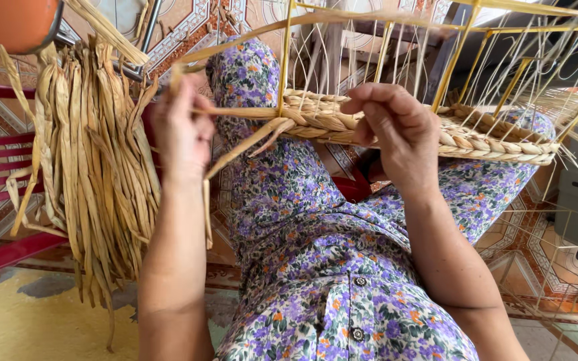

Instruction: The person weaves a basket by hand, interlacing dried plant strips through a rectangular frame held between their legs. They repeatedly pull and tuck the strips to form a tight woven pattern along the basket's edge.

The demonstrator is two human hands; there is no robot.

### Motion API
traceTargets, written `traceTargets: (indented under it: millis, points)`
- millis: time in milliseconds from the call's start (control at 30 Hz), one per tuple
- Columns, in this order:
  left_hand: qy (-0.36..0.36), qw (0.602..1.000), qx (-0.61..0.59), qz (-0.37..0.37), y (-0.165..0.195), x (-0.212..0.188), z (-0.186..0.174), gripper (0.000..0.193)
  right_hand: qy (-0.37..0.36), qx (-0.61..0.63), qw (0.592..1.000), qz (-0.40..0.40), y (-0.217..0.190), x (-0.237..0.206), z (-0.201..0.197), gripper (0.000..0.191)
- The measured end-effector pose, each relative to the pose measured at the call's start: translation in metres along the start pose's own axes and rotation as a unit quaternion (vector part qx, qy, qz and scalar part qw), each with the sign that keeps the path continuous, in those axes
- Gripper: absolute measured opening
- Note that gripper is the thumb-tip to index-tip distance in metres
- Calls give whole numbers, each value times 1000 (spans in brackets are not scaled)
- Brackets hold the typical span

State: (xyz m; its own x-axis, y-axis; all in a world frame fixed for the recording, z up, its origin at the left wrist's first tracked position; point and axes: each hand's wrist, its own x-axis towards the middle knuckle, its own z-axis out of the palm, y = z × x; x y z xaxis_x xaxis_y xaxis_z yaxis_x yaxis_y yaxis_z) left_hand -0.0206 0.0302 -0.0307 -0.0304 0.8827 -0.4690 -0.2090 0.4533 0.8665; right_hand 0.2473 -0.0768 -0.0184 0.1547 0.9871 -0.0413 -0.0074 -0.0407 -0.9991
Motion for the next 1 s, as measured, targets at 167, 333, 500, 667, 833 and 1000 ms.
traceTargets:
  millis: [167,333,500,667,833,1000]
  points:
    - [66,957,41,280,5,16,10,22,34,-13,999,29,-1,-4,-9,17]
    - [130,979,13,154,10,20,2,24,-12,-10,998,61,2,-2,1,16]
    - [48,965,-233,113,10,18,-8,19,-26,-62,997,46,0,1,10,16]
    - [113,972,146,142,4,19,-27,26,-64,-68,995,28,3,6,20,16]
    - [185,976,-110,-1,0,22,-48,34,-71,-77,994,14,0,7,22,14]
    - [-50,974,205,-77,12,17,-62,69,-64,-204,976,-28,-5,18,34,17]
